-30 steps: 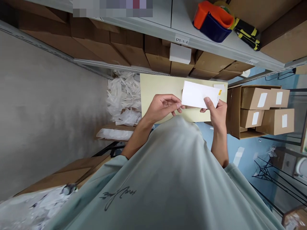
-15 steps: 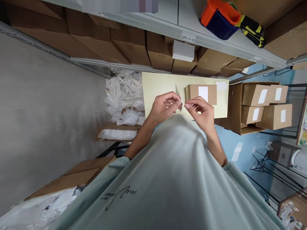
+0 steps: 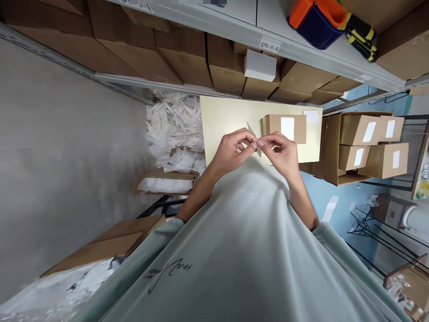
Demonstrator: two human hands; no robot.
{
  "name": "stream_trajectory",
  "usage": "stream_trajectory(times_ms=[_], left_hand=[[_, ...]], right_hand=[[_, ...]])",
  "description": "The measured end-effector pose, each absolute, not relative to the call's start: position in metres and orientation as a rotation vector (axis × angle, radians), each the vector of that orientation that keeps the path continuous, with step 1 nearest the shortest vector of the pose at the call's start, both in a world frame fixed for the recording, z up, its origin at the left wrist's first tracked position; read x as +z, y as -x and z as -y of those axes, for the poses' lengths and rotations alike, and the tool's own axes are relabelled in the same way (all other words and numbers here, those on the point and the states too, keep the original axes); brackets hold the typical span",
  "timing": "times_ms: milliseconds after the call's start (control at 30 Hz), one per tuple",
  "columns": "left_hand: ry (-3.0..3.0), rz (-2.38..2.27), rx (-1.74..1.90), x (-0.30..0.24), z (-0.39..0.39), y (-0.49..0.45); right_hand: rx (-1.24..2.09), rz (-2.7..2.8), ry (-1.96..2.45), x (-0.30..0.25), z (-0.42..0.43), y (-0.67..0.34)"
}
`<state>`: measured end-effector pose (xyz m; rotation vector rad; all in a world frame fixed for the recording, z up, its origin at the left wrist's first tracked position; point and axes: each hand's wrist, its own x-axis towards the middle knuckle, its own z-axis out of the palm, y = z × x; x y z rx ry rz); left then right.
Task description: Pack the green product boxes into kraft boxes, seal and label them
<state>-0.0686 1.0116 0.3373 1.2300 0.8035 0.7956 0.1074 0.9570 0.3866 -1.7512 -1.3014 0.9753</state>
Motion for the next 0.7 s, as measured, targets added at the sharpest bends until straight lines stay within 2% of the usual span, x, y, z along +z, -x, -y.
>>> stream_trajectory(times_ms=[267, 567, 633, 700], left_hand=[[-1.314, -1.002, 0.819, 0.323, -1.014, 0.077], [-1.233, -1.575, 0.597, 0.233, -1.052, 0.130], [-1.120, -1.680, 0.554, 0.229, -1.063, 0.152], [-1.118, -1.572, 0.548, 0.239, -1.072, 0.172]], right_hand=[[0.986, 1.145, 1.819, 0.377, -0.956, -0.120], [0.842, 0.827, 1.830, 0.368, -0.934, -0.171], [0.806, 0.749, 1.819, 0.367, -0.927, -0.175], [0.822, 0.686, 1.805, 0.365, -0.919, -0.176]])
